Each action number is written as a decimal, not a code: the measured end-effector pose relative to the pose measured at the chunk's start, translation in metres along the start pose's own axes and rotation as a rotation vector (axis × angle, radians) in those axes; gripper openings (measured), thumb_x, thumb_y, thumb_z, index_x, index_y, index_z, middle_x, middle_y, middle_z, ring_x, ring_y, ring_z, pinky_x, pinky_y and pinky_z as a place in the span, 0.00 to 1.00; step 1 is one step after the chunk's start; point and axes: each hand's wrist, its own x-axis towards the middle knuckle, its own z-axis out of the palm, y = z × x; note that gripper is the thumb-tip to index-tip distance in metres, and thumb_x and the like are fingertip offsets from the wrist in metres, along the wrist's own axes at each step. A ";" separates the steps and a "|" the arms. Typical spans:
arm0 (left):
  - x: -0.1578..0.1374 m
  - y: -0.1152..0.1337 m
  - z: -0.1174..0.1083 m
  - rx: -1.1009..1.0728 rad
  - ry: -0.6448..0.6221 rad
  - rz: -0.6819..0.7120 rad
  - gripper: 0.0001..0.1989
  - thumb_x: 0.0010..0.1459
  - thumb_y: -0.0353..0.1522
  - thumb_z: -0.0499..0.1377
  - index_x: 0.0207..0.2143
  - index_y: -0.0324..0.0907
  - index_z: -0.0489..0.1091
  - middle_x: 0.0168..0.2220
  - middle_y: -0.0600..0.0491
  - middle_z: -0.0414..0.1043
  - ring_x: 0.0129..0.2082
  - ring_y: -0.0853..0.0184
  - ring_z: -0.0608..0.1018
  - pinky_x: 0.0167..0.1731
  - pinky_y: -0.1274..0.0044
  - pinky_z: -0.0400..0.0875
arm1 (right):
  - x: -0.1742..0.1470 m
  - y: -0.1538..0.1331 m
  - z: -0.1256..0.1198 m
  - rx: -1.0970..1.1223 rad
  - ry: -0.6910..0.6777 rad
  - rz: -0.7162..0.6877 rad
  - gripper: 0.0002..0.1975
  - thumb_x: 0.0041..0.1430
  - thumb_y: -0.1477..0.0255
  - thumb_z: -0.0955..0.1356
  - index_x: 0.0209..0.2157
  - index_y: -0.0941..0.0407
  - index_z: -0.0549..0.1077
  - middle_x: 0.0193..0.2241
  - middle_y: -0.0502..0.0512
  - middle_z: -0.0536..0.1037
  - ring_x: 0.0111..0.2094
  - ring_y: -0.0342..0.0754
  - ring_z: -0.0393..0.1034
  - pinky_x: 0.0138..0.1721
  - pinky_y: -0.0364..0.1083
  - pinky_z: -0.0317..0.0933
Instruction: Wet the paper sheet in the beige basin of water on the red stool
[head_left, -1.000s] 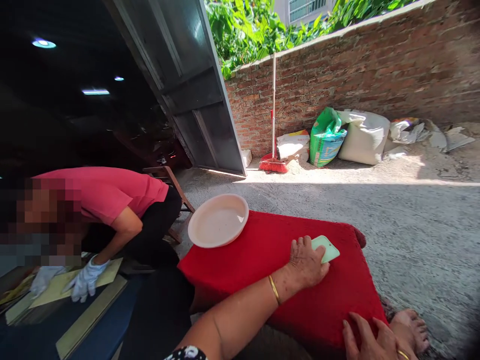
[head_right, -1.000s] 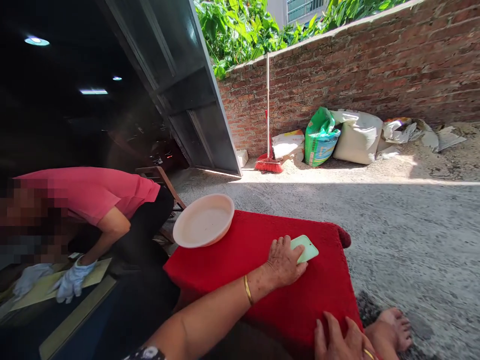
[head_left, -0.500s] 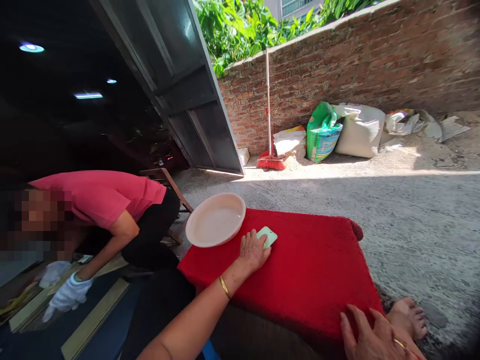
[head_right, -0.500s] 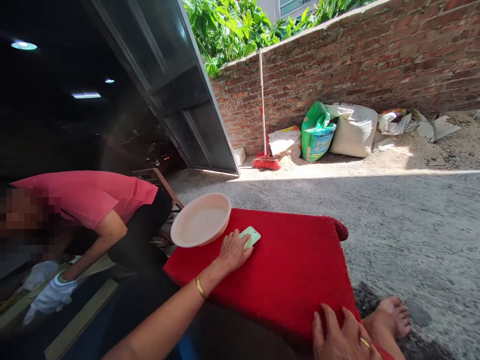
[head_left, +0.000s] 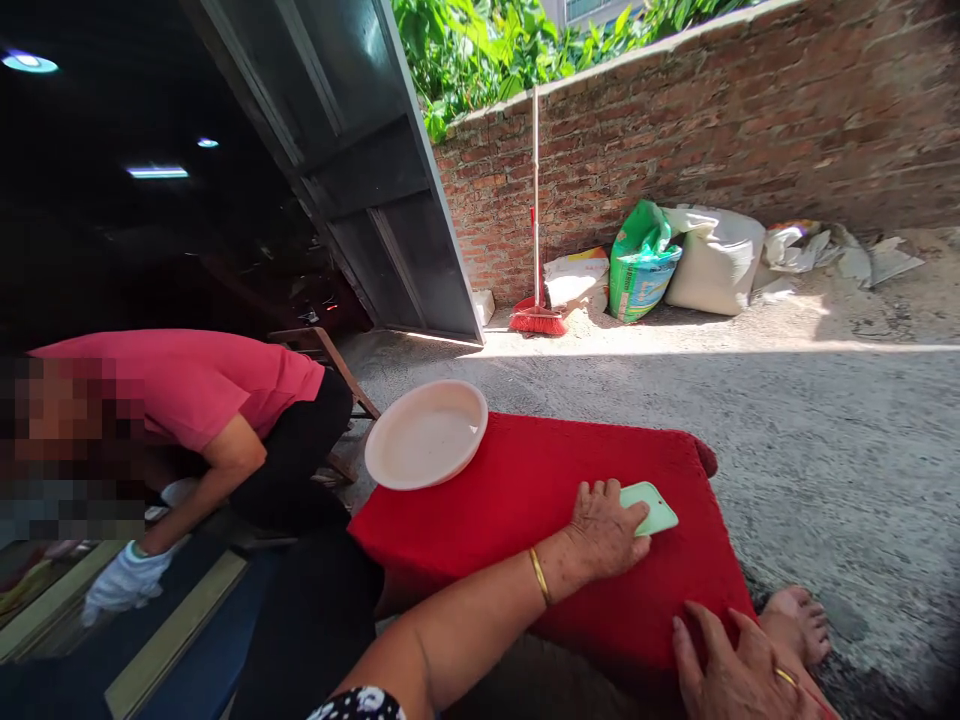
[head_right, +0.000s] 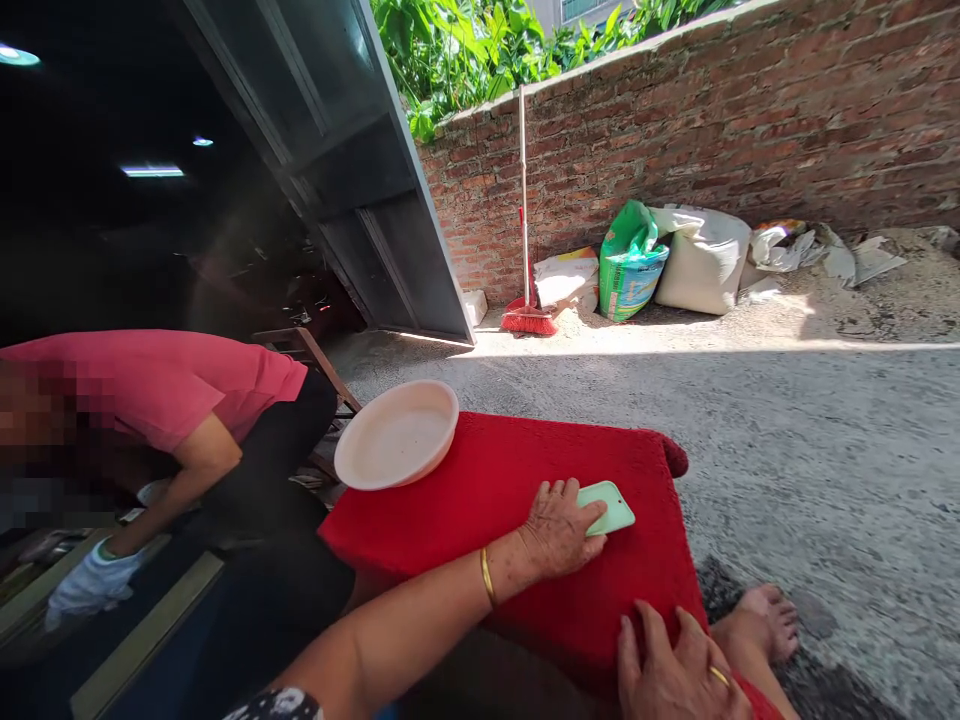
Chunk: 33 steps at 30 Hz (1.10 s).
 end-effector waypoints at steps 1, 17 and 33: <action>-0.011 -0.018 -0.004 0.017 -0.005 -0.062 0.19 0.64 0.46 0.55 0.54 0.52 0.69 0.49 0.45 0.67 0.48 0.54 0.71 0.48 0.62 0.66 | 0.000 -0.001 -0.001 -0.001 0.002 0.000 0.15 0.60 0.67 0.66 0.46 0.49 0.81 0.48 0.64 0.77 0.39 0.57 0.74 0.33 0.51 0.66; -0.009 0.026 0.000 0.014 0.055 0.086 0.21 0.65 0.49 0.52 0.53 0.50 0.69 0.47 0.45 0.67 0.45 0.56 0.71 0.46 0.64 0.66 | 0.001 0.000 -0.002 0.015 -0.004 -0.012 0.13 0.61 0.68 0.66 0.45 0.50 0.80 0.48 0.63 0.76 0.40 0.57 0.74 0.34 0.50 0.65; -0.106 -0.095 -0.034 0.140 -0.066 -0.373 0.17 0.64 0.41 0.57 0.54 0.53 0.71 0.47 0.47 0.67 0.48 0.55 0.71 0.50 0.64 0.64 | 0.000 -0.009 -0.007 -0.018 -0.003 -0.003 0.16 0.66 0.66 0.64 0.49 0.53 0.80 0.52 0.66 0.75 0.43 0.59 0.74 0.36 0.53 0.68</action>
